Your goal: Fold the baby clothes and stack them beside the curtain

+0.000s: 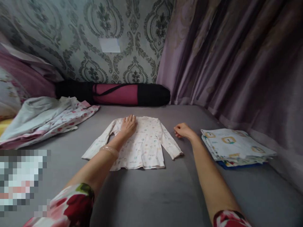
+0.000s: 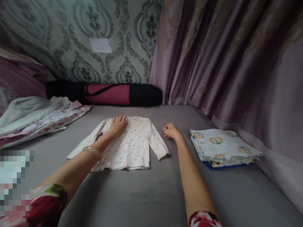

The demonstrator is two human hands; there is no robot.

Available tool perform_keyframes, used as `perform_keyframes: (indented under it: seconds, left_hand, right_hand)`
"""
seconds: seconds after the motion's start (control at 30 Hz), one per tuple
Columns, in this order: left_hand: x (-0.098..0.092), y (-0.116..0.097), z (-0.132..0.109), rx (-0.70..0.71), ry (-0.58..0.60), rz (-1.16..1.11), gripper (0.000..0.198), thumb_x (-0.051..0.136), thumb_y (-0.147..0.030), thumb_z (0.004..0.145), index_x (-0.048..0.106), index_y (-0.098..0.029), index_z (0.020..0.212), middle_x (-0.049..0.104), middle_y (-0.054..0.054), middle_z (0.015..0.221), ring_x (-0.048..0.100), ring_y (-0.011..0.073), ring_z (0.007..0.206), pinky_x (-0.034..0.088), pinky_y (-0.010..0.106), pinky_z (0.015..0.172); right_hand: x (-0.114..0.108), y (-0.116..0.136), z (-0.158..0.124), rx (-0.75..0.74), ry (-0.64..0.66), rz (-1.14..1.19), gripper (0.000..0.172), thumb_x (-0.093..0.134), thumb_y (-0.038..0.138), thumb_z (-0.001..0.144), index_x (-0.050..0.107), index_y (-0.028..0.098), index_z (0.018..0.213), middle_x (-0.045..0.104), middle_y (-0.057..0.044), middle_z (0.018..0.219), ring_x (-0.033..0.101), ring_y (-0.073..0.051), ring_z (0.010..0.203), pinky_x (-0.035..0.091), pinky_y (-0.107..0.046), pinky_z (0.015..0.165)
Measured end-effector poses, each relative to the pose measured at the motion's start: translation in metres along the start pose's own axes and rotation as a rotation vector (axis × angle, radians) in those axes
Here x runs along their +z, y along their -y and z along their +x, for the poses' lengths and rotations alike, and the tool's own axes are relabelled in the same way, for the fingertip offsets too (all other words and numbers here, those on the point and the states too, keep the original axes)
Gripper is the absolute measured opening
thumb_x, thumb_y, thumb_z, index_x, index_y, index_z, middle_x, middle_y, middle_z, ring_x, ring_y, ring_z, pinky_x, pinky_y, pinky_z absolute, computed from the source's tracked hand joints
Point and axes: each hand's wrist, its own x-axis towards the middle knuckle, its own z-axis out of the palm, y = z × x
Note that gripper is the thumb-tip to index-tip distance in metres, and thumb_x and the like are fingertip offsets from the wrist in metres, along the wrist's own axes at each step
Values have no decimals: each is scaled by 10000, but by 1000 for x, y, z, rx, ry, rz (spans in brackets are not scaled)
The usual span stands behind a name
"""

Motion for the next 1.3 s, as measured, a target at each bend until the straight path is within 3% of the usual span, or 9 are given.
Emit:
perform_keyframes:
  seconds: [0.23, 0.4, 0.57, 0.67, 0.73, 0.8, 0.93, 1.1, 1.3]
  left_hand:
    - [-6, -57, 6, 222, 7, -220, 375, 418, -163, 895, 545, -129, 1246, 560, 157, 1328, 519, 247, 1238, 382, 391, 1078]
    - [8, -89, 22, 293, -24, -388, 312, 403, -139, 886, 609, -163, 1120, 640, 115, 1176, 587, 224, 1113, 464, 365, 996]
    - [28, -101, 32, 313, -69, -457, 336, 360, -153, 915, 590, -130, 1158, 625, 144, 1228, 572, 221, 1156, 452, 381, 1027]
    - [40, -100, 33, 293, -101, -486, 360, 343, -180, 939, 574, -118, 1208, 606, 154, 1281, 551, 216, 1210, 428, 373, 1065]
    - [46, -98, 33, 287, -122, -498, 375, 334, -201, 952, 568, -124, 1235, 598, 145, 1307, 534, 211, 1242, 411, 370, 1086]
    - [49, -98, 33, 279, -132, -486, 391, 333, -217, 959, 562, -115, 1259, 583, 144, 1338, 514, 208, 1274, 389, 361, 1109]
    - [46, -101, 31, 249, -112, -393, 427, 355, -283, 972, 547, -95, 1303, 535, 156, 1403, 459, 224, 1337, 323, 365, 1156]
    - [40, -107, 27, 243, -79, -315, 467, 345, -360, 984, 516, -124, 1350, 500, 144, 1444, 413, 238, 1375, 302, 396, 1164]
    - [40, -109, 26, 229, -43, -265, 506, 321, -390, 992, 466, -131, 1402, 441, 134, 1493, 366, 253, 1402, 283, 405, 1164]
  right_hand:
    - [-11, -20, -37, 61, 213, -171, 316, 744, 318, 774, 561, 146, 582, 587, -10, 513, 571, -88, 492, 450, -170, 484]
    - [-6, -13, -42, -93, 253, -252, 292, 767, 338, 699, 590, 174, 535, 561, 11, 481, 582, -116, 532, 429, -189, 500]
    - [-10, -20, -35, -133, 273, -158, 172, 707, 262, 705, 624, 169, 587, 564, 23, 484, 577, -113, 545, 401, -180, 510]
    - [-24, -34, -22, -78, 59, -53, 101, 652, 259, 743, 671, 163, 716, 641, 1, 607, 600, -125, 608, 399, -185, 531]
    - [-35, -46, -12, -73, -200, -40, 168, 608, 301, 792, 696, 160, 820, 695, -32, 748, 626, -143, 698, 416, -197, 575]
    - [-43, -58, -6, -72, -345, -56, 250, 571, 346, 837, 703, 152, 925, 718, -66, 869, 646, -162, 792, 435, -209, 633]
    - [-44, -72, -4, 30, -300, -136, 354, 595, 417, 842, 707, 128, 1014, 727, -126, 938, 666, -212, 892, 453, -239, 689]
    - [-38, -80, -1, 108, -231, -176, 308, 598, 445, 821, 715, 161, 791, 699, -90, 712, 675, -217, 752, 414, -233, 566]
    - [-36, -72, 0, 79, -394, -71, 193, 577, 289, 811, 674, 151, 904, 697, -65, 807, 655, -178, 720, 412, -209, 567]
